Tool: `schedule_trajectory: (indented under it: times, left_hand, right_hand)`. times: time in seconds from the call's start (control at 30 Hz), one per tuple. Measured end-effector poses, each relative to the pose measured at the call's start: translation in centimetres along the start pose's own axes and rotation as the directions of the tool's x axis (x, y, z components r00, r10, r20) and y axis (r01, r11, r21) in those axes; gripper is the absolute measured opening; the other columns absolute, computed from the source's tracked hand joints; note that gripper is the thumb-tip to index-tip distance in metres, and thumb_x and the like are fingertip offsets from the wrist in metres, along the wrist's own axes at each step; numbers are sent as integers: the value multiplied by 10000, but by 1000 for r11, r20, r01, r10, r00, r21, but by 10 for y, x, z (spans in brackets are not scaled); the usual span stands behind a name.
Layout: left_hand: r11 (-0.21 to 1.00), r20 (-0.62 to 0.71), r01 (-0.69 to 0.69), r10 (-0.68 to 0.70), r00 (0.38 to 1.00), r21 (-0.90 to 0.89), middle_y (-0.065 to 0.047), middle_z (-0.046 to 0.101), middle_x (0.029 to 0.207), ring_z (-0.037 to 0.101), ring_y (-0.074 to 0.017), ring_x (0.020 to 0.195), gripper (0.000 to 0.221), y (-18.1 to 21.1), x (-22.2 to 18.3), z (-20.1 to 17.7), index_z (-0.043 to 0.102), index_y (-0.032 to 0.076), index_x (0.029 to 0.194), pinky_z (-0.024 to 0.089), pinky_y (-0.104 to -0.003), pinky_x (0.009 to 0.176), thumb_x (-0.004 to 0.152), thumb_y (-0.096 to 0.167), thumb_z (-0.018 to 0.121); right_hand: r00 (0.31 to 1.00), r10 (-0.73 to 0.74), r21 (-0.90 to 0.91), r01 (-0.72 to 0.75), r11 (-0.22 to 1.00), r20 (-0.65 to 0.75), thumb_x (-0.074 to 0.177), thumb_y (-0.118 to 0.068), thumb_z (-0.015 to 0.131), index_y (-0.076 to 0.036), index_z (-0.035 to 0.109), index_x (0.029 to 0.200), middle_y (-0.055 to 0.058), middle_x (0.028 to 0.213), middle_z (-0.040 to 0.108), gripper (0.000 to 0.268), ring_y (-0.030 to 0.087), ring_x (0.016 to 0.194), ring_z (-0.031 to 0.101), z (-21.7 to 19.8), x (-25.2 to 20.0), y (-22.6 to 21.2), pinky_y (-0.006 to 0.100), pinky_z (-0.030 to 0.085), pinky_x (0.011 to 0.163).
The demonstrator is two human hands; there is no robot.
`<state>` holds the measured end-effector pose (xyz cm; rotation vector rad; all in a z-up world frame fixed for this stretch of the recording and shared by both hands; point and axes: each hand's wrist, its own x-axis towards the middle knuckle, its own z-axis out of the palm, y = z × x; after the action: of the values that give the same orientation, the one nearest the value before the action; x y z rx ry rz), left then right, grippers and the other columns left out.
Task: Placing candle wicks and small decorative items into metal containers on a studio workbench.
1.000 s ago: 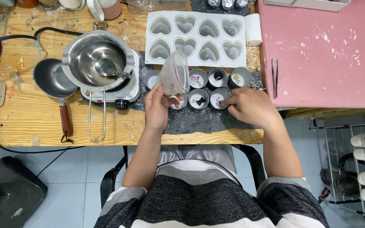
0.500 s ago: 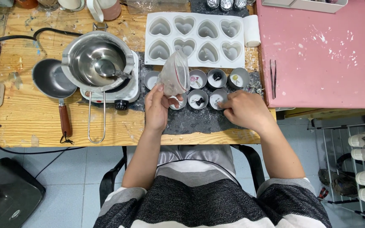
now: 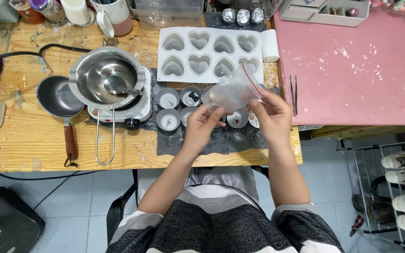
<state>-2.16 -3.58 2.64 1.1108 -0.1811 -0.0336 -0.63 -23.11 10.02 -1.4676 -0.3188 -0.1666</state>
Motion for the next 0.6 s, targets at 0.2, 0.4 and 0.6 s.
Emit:
schedule_trajectory:
  times: [0.2,0.4,0.6]
  left_hand:
    - [998,-31,7,-9,999,-64,-112,711,1209,695,-161,1073,437,-27,-9,22,573,-7,1360,600,-330,937,978,118,746]
    - [902,67,-326,320,945,283,-80,621,1395,609,-165,1288,545,79,13,29,540,8,1453,494,-322,1112,975,150,759]
    - [932,-56,-265,287,956,246,-44,741,1052,687,-97,988,186,71,46,32,778,13,1102,566,-256,902,989,159,752]
  right_hand:
    - [972,-10,108,36,993,-234,1057,-95,718,30,734,1141,84,995,760,152,122,863,695,-7,12,22,274,564,817]
    - [995,-29,138,42,990,-95,1019,-38,713,17,705,1088,57,1022,721,88,105,903,686,1,24,-4,274,588,840]
    - [994,-99,83,94,992,55,997,13,725,29,692,1047,43,1005,667,62,111,907,660,9,41,-5,252,532,804]
